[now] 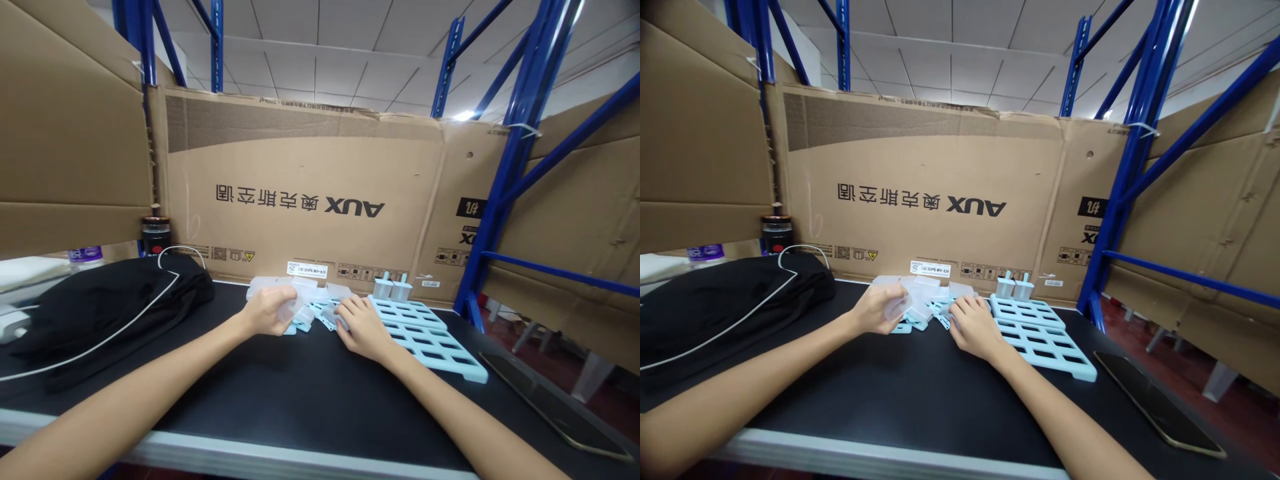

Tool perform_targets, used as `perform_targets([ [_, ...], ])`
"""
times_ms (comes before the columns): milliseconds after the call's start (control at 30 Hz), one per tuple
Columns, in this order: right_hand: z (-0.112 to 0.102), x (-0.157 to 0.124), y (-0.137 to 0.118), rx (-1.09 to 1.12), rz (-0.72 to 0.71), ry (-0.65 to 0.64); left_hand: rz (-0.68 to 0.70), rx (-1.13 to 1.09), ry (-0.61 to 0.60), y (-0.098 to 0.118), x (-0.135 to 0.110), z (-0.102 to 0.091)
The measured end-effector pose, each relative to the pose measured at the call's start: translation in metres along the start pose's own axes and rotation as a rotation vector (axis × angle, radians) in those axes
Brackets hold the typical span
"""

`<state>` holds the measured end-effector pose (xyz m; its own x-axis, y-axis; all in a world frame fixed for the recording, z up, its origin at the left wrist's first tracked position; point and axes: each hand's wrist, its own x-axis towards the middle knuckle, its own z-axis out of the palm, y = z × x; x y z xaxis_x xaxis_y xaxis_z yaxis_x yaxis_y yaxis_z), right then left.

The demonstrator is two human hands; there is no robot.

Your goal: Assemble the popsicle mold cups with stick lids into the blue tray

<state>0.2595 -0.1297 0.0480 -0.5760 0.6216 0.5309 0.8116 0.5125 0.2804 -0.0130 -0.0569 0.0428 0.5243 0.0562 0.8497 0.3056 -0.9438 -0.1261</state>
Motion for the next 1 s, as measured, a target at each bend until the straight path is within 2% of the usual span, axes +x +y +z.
perform_targets([
  [67, -0.005, 0.007, -0.011, 0.034, -0.056, -0.054, 0.021, 0.142, -0.057, -0.008, -0.001, -0.008],
  [200, -0.007, 0.026, -0.045, 0.201, -0.249, -0.181, -0.137, 0.272, 0.01, -0.018, -0.002, -0.014],
  [267, -0.003, 0.033, -0.06, 0.247, -0.278, -0.196, -0.174, 0.294, 0.009, -0.02, -0.004, -0.015],
  [333, 0.001, 0.035, -0.069, 0.261, -0.262, -0.208, -0.138, 0.301, -0.014, -0.021, -0.006, -0.014],
  [433, 0.0, 0.027, -0.066, 0.315, -0.236, -0.251, -0.071, 0.28, -0.036, -0.018, -0.007, -0.011],
  [533, -0.005, 0.017, -0.053, 0.382, -0.197, -0.3, -0.061, 0.224, -0.076, -0.008, -0.006, -0.005],
  [733, 0.002, 0.013, -0.043, 0.224, -0.101, -0.35, -0.045, 0.096, -0.18, 0.016, -0.008, 0.014],
  [833, 0.007, 0.016, -0.043, 0.266, -0.075, -0.302, -0.046, 0.035, -0.22, 0.022, -0.01, 0.021],
  [900, 0.006, 0.018, -0.041, 0.43, -0.016, -0.179, -0.038, -0.006, -0.207, 0.023, -0.01, 0.024],
  [1000, 0.002, 0.023, -0.038, 0.846, 0.252, 0.081, -0.017, -0.047, -0.155, 0.023, -0.011, 0.026],
])
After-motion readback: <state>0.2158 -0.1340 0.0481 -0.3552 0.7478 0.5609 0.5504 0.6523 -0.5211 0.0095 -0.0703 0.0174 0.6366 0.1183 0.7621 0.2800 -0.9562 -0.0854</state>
